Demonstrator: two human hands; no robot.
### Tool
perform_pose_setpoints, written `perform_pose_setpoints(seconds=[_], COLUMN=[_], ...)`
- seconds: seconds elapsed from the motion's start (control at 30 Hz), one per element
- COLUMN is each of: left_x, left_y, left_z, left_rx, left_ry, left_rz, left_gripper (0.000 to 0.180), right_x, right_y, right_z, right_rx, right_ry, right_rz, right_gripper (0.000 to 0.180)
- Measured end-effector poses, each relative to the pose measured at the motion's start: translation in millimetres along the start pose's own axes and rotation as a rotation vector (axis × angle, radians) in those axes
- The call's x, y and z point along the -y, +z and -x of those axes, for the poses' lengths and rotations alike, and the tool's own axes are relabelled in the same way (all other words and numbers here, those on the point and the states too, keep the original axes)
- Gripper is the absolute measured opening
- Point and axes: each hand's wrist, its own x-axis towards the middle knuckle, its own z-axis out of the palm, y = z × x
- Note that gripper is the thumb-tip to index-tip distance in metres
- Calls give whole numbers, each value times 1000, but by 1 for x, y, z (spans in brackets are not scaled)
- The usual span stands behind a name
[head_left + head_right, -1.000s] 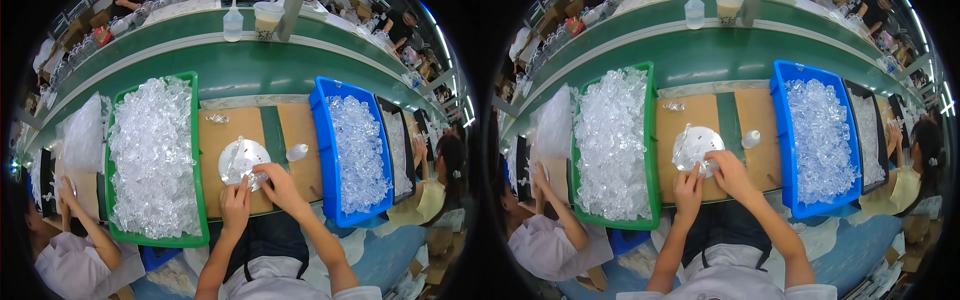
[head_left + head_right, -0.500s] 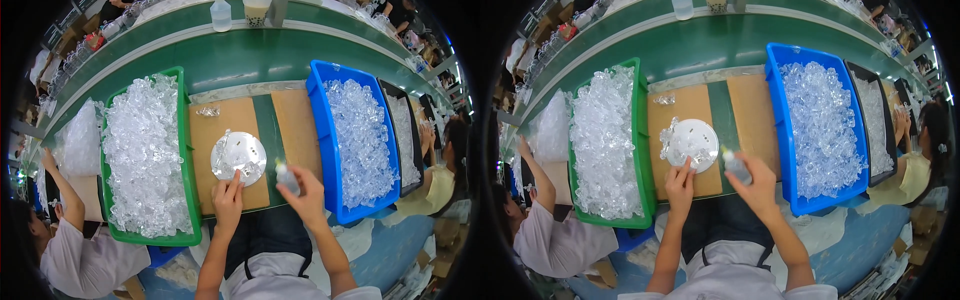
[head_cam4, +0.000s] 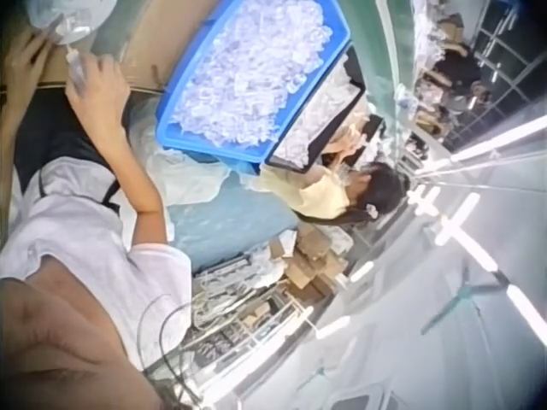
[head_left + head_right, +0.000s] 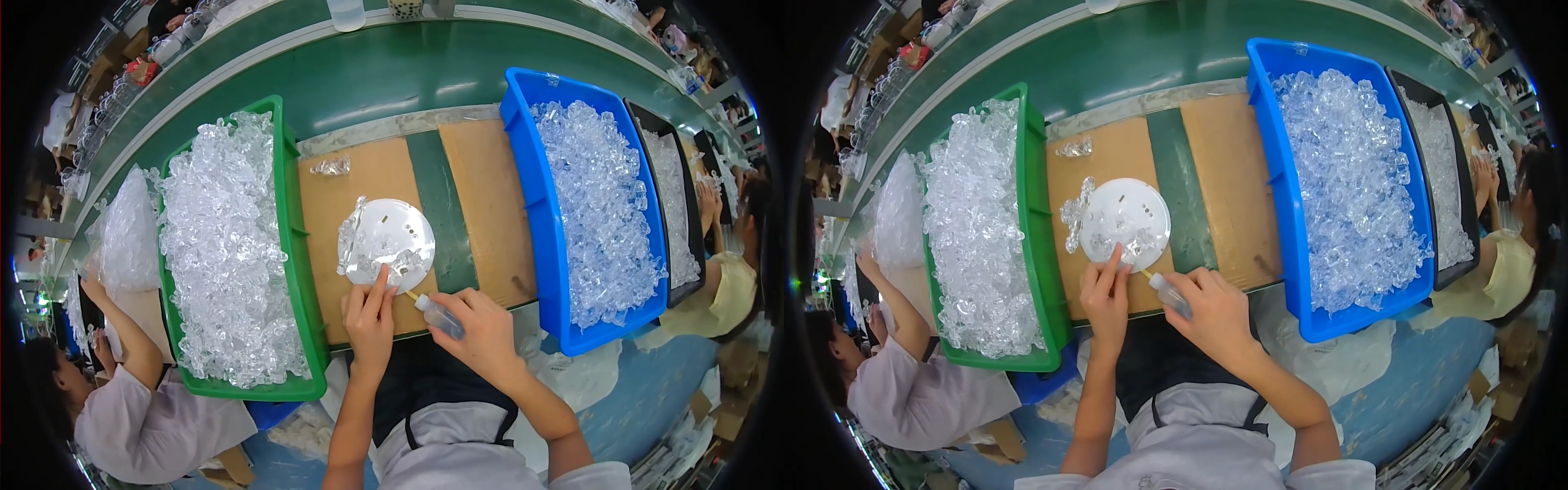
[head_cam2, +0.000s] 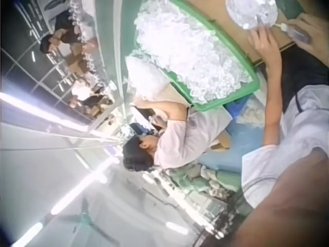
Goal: Gluing decorative crystals onto a circular light fixture base.
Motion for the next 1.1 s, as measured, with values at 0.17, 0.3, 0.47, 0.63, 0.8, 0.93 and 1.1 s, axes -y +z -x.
perform_pose_setpoints(seconds=[0.17,0.3,0.47,0.63,0.8,0.93,1.1], left_x=[-2,-1,-2,-1,0,-1,-5], left_y=[-1,-1,-1,0,1,1,-4], left_z=[-1,-1,-2,0,0,0,-2], left_rx=[7,5,-5,-3,11,11,30], left_ry=[-16,-1,16,-12,-43,-55,-54], left_rz=[12,14,-4,13,34,52,-1], left_gripper=[41,40,39,41,41,40,39], right_x=[2,2,2,-2,-5,-6,-2], right_y=[3,6,5,2,2,1,-4], right_z=[-2,-1,0,-2,-3,-5,-2], right_rx=[-12,-30,-44,-98,-123,-123,-107], right_ry=[5,31,63,90,112,115,132], right_rz=[15,23,20,8,-3,3,-2], right_gripper=[36,34,31,31,31,31,32])
